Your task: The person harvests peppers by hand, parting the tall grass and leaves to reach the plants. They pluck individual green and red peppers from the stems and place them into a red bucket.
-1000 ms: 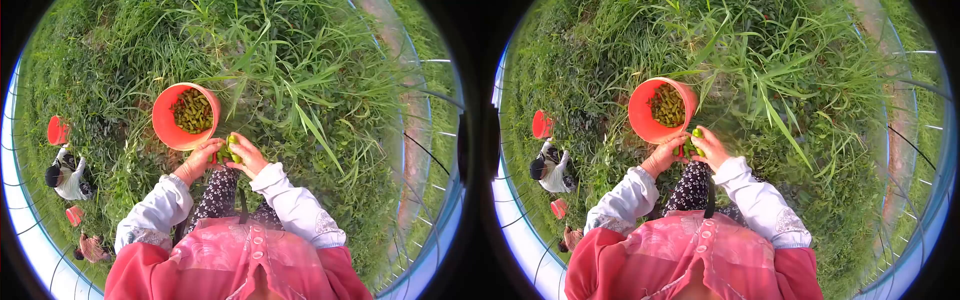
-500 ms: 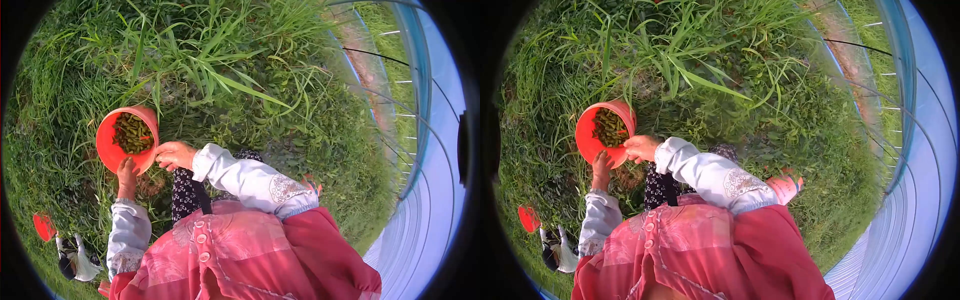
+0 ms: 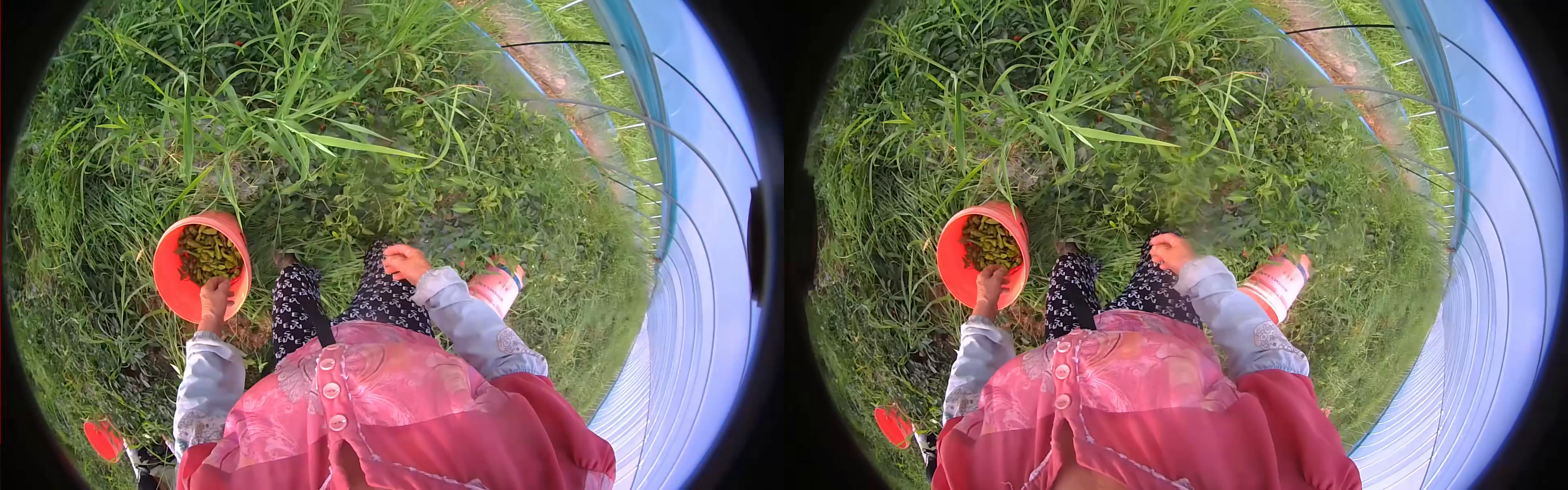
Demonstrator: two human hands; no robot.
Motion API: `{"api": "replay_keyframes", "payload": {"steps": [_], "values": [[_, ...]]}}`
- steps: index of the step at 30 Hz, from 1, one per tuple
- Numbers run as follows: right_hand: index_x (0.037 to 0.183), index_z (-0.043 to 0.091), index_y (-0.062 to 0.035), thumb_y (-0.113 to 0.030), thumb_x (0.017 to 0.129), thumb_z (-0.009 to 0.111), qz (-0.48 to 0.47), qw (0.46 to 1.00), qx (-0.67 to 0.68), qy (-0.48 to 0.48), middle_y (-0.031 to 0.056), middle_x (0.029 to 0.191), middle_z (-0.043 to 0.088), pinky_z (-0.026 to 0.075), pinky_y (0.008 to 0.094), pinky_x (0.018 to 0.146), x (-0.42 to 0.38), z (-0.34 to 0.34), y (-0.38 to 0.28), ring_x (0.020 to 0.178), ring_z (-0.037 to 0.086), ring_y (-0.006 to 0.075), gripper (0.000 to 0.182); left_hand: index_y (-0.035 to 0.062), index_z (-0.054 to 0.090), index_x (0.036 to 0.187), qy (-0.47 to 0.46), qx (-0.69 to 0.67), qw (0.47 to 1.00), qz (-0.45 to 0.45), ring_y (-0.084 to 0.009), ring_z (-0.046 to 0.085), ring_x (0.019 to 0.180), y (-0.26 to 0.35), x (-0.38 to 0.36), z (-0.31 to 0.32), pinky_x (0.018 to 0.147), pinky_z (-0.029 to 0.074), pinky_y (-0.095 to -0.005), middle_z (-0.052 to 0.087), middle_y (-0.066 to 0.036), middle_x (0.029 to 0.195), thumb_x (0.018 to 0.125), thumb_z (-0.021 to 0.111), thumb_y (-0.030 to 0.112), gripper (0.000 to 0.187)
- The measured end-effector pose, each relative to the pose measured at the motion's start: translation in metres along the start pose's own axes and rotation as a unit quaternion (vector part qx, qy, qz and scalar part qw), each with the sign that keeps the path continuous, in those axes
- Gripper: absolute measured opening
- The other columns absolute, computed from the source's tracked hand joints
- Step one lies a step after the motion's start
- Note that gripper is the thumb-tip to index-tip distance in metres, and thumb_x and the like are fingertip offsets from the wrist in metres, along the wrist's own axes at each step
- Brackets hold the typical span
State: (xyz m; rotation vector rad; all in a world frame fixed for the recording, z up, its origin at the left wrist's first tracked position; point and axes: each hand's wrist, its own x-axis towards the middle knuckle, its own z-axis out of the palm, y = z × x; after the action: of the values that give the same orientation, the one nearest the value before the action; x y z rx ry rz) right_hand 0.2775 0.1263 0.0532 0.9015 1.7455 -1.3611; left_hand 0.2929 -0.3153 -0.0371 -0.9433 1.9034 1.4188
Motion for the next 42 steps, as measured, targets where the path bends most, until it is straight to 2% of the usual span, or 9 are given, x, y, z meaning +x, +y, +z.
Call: {"api": "replay_keyframes", "payload": {"steps": [12, 21, 27, 30, 33, 36, 39, 41, 42], "values": [[0.11, 0.052, -0.0039, -0.011, 0.089, 0.048, -0.087, 0.981, 0.165, 0.048, 0.0111, 0.097, 0.06, 0.05, 0.0268, 0.058, -0.023, -0.001, -0.027, 0.077, 0.06, 0.0161, 0.023, -0.0017, 0.059, 0.096, -0.013, 0.008, 1.0, 0.015, -0.0145, 0.06, 0.059, 0.008, -0.006, -0.019, 0.047, 0.05, -0.0266, 0.062, -0.008, 0.075, 0.08, 0.051, 0.014, 0.023], [0.104, 0.057, -0.0064, -0.013, 0.089, 0.048, -0.082, 0.988, 0.116, 0.054, 0.0068, 0.089, 0.063, 0.048, 0.024, 0.053, -0.02, 0.002, -0.031, 0.068, 0.059, 0.0118, 0.019, -0.0007, 0.057, 0.097, -0.052, 0.034, 0.997, -0.036, -0.0163, 0.059, 0.053, -0.022, -0.017, -0.012, 0.042, 0.05, -0.029, 0.06, -0.009, 0.073, 0.083, 0.051, 0.015, 0.022], [0.105, 0.056, -0.0074, -0.013, 0.088, 0.05, -0.043, 0.99, 0.129, 0.035, 0.0046, 0.088, 0.063, 0.047, 0.0232, 0.053, 0.013, -0.011, -0.017, 0.068, 0.058, 0.0101, 0.019, -0.0018, 0.059, 0.095, -0.035, 0.074, 0.996, -0.039, -0.016, 0.059, 0.054, 0.017, -0.013, 0.01, 0.044, 0.049, -0.0275, 0.06, -0.009, 0.069, 0.082, 0.05, 0.013, 0.021], [0.105, 0.056, -0.0063, -0.012, 0.088, 0.049, -0.047, 0.987, 0.154, 0.013, 0.0056, 0.089, 0.063, 0.047, 0.0226, 0.054, 0.043, -0.028, -0.039, 0.069, 0.059, 0.0103, 0.02, -0.0003, 0.06, 0.093, -0.061, 0.114, 0.991, 0.018, -0.0156, 0.059, 0.055, 0.054, -0.01, 0.045, 0.049, 0.049, -0.0284, 0.061, -0.008, 0.069, 0.08, 0.051, 0.012, 0.02], [0.104, 0.057, -0.0062, -0.008, 0.087, 0.047, -0.101, 0.973, 0.204, 0.032, 0.0052, 0.086, 0.062, 0.046, 0.0232, 0.054, 0.075, -0.06, -0.092, 0.066, 0.057, 0.0101, 0.02, 0.0028, 0.062, 0.091, -0.088, 0.329, 0.925, 0.167, -0.0227, 0.063, 0.066, 0.108, -0.006, 0.097, 0.063, 0.05, -0.0323, 0.063, -0.014, 0.071, 0.078, 0.053, 0.014, 0.019], [0.095, 0.06, -0.0054, -0.007, 0.084, 0.05, -0.24, 0.953, 0.173, 0.065, 0.0042, 0.08, 0.063, 0.047, 0.0244, 0.058, 0.144, -0.102, -0.158, 0.065, 0.058, 0.0104, 0.015, 0.003, 0.062, 0.091, -0.102, 0.367, 0.893, 0.239, -0.028, 0.063, 0.073, 0.155, 0.013, 0.167, 0.068, 0.05, -0.0341, 0.064, -0.016, 0.076, 0.078, 0.055, 0.015, 0.019], [0.091, 0.061, -0.0103, -0.01, 0.079, 0.057, -0.444, 0.865, -0.056, 0.227, 0.012, 0.085, 0.063, 0.049, 0.0337, 0.068, 0.233, -0.148, -0.219, 0.075, 0.061, 0.0285, 0.013, 0.0031, 0.062, 0.091, -0.14, 0.334, 0.885, 0.292, -0.0312, 0.063, 0.076, 0.201, 0.035, 0.245, 0.071, 0.05, -0.0359, 0.064, -0.016, 0.083, 0.079, 0.055, 0.014, 0.018], [0.09, 0.061, -0.0099, -0.01, 0.076, 0.055, -0.379, 0.875, -0.162, 0.254, 0.011, 0.091, 0.059, 0.045, 0.0383, 0.08, 0.27, -0.181, -0.255, 0.09, 0.056, 0.0306, 0.015, 0.0032, 0.061, 0.091, -0.146, 0.298, 0.886, 0.325, -0.0302, 0.063, 0.075, 0.246, 0.039, 0.298, 0.07, 0.05, -0.0349, 0.064, -0.015, 0.084, 0.079, 0.056, 0.011, 0.016], [0.094, 0.061, -0.009, -0.011, 0.075, 0.056, -0.412, 0.834, -0.251, 0.27, 0.012, 0.099, 0.057, 0.044, 0.0368, 0.083, 0.295, -0.202, -0.26, 0.094, 0.055, 0.031, 0.019, 0.0033, 0.061, 0.091, -0.152, 0.257, 0.883, 0.361, -0.0293, 0.063, 0.074, 0.269, 0.041, 0.323, 0.069, 0.05, -0.034, 0.064, -0.015, 0.086, 0.08, 0.056, 0.009, 0.014]]}}
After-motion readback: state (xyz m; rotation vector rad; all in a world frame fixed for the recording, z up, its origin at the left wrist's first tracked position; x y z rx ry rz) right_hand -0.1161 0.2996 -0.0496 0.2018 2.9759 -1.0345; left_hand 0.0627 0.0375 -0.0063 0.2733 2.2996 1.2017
